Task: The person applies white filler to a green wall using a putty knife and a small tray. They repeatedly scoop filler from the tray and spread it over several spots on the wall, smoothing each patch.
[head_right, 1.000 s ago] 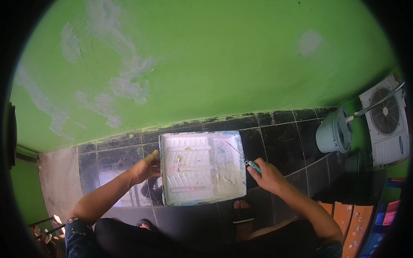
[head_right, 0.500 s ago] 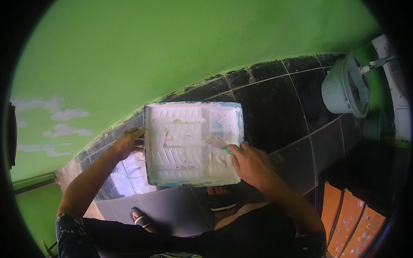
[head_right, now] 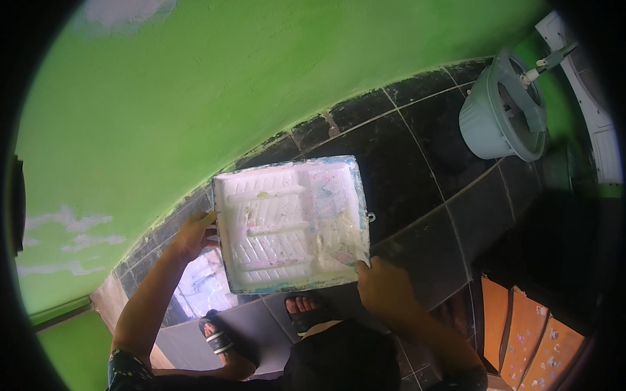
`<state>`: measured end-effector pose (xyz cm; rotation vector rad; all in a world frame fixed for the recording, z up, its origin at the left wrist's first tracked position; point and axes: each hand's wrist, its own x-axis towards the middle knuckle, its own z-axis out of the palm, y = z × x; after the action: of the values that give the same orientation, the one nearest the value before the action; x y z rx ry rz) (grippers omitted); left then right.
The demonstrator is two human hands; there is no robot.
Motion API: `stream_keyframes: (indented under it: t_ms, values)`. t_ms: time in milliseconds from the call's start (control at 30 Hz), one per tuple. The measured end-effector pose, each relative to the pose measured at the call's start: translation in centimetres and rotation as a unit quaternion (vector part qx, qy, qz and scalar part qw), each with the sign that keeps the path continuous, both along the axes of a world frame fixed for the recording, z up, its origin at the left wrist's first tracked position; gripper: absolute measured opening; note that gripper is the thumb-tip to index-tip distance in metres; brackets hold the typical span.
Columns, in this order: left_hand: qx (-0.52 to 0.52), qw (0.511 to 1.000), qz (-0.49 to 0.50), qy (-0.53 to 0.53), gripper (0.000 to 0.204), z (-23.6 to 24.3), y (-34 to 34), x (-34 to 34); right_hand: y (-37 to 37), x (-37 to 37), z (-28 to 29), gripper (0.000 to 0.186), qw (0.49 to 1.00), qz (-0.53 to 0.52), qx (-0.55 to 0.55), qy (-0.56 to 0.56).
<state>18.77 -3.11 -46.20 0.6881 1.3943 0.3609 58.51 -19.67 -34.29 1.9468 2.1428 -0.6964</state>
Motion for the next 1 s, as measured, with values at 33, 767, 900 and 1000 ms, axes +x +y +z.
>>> stream_keyframes:
  t_ms: [33,767,900,1000]
  values:
    - [-0.010,1.000,0.009,-0.004,0.048,-0.4,-0.3,-0.2,0.1,0.3,0.4,0.028,1.000,-0.011,0.009,0.004]
    - [-0.025,0.998,0.038,-0.046,0.043,-1.6,-0.6,1.8,-2.3,3.8,-0.4,0.026,0.979,-0.157,0.048,0.124]
    - [-0.022,0.998,0.025,-0.053,0.046,-2.4,-2.1,1.0,-1.2,6.3,-0.2,0.027,0.917,-0.283,-0.087,0.268]
    - [-0.027,0.998,0.018,-0.058,0.046,-2.8,-3.4,0.6,-1.1,7.8,-0.1,0.029,0.807,-0.403,-0.193,0.386]
